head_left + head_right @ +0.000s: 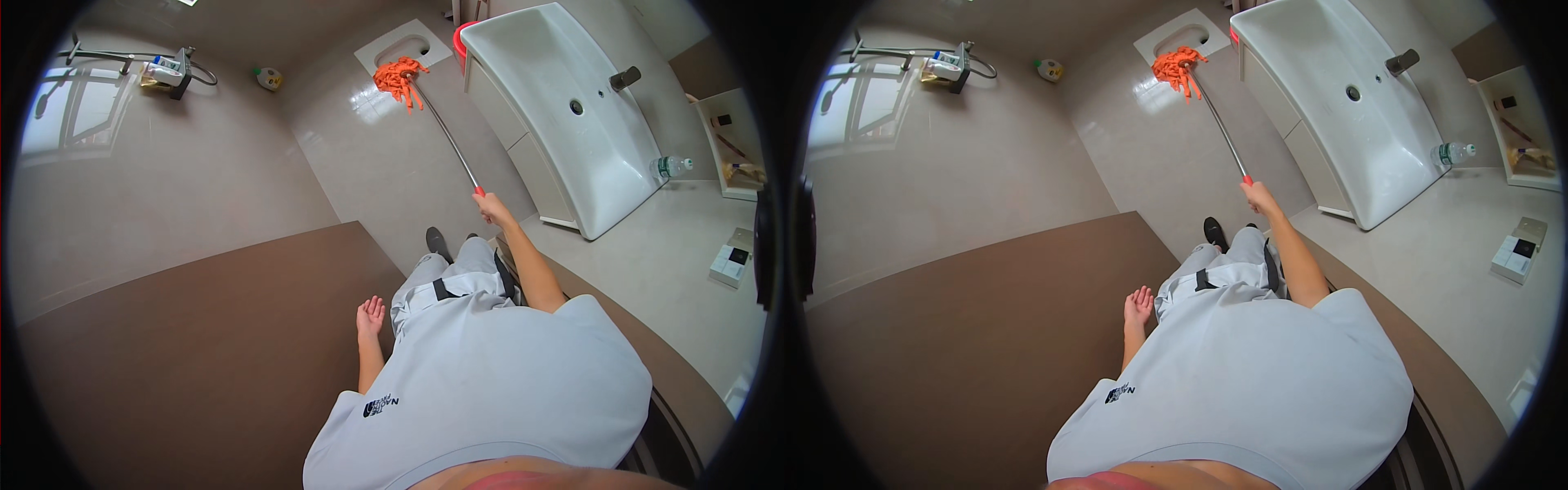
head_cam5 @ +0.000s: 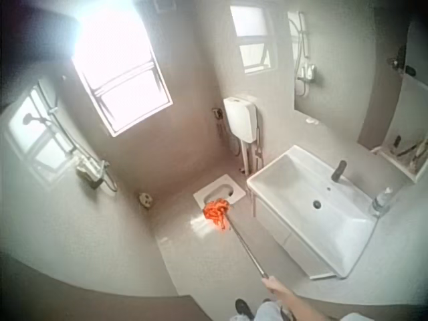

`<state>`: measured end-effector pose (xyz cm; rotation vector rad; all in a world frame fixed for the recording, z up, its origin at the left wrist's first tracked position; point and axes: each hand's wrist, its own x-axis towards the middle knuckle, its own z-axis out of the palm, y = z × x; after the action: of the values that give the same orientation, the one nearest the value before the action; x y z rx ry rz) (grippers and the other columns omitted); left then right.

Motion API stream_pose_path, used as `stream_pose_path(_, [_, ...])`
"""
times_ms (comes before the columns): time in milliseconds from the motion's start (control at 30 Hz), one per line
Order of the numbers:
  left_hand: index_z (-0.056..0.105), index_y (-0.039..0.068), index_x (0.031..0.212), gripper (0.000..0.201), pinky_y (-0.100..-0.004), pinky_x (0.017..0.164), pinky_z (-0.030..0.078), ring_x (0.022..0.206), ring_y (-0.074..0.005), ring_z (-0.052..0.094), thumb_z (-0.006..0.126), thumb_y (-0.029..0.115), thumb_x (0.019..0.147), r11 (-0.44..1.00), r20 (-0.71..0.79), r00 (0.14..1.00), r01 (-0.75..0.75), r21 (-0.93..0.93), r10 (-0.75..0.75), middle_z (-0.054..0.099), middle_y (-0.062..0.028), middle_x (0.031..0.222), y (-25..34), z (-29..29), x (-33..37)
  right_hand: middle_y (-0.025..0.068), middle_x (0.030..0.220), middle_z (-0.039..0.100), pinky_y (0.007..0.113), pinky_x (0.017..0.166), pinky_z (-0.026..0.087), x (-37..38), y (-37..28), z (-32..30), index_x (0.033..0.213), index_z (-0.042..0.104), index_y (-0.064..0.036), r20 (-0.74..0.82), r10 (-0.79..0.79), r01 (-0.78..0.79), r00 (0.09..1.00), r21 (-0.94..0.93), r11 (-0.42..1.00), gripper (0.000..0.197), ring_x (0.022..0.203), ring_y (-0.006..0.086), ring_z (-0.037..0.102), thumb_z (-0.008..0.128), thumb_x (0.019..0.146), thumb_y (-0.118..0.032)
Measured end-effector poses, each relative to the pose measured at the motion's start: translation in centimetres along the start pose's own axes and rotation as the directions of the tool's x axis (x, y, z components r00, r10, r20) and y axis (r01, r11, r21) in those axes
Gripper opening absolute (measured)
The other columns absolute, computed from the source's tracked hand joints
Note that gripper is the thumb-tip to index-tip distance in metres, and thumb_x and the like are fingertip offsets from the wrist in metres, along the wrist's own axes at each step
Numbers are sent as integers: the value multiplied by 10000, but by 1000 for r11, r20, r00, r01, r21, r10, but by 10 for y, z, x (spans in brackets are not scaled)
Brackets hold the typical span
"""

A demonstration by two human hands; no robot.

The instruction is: The person mops the bathroom floor using a mop, backs out into the hallway while mopping the entryway, and holds a smartphone.

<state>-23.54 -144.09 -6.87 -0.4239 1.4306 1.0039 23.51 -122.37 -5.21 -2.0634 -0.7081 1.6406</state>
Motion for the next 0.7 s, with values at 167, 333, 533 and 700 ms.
stream_pose_path(167, [378,42,1419,458,-436,952,511,1187,-300,597,392,272,1024,990,118,993,-25,142,9,577,-154,1342,-1,40,19,44,479,482,354,344,369,-61,11,4,635,513,-38,-38,-66,58,997,-185,981,457,365,180,491,547,938,-378])
stream_pose_path(333, [373,21,1413,492,-433,935,512,1201,-305,586,430,310,1018,937,313,949,-74,342,-40,544,-188,1376,5,130,47,85,532,537,381,446,425,-185,30,5,725,576,8,3,-108,103,994,-319,942,436,450,206,546,568,918,-383])
stream_pose_path(533, [377,52,1403,540,-494,930,502,1096,-327,624,516,362,983,767,419,816,46,640,-399,578,-189,1294,-56,269,61,224,761,645,417,730,490,-392,20,-19,856,626,26,-157,147,-195,976,-357,914,331,719,314,627,606,874,-304])
stream_pose_path(700, [363,44,1422,759,-538,972,464,1213,-373,531,634,499,878,145,-243,535,583,800,-809,437,-238,1418,-191,321,54,187,734,633,404,680,477,-521,62,-50,853,615,17,-174,422,-455,890,-274,847,296,665,260,605,714,805,-258])
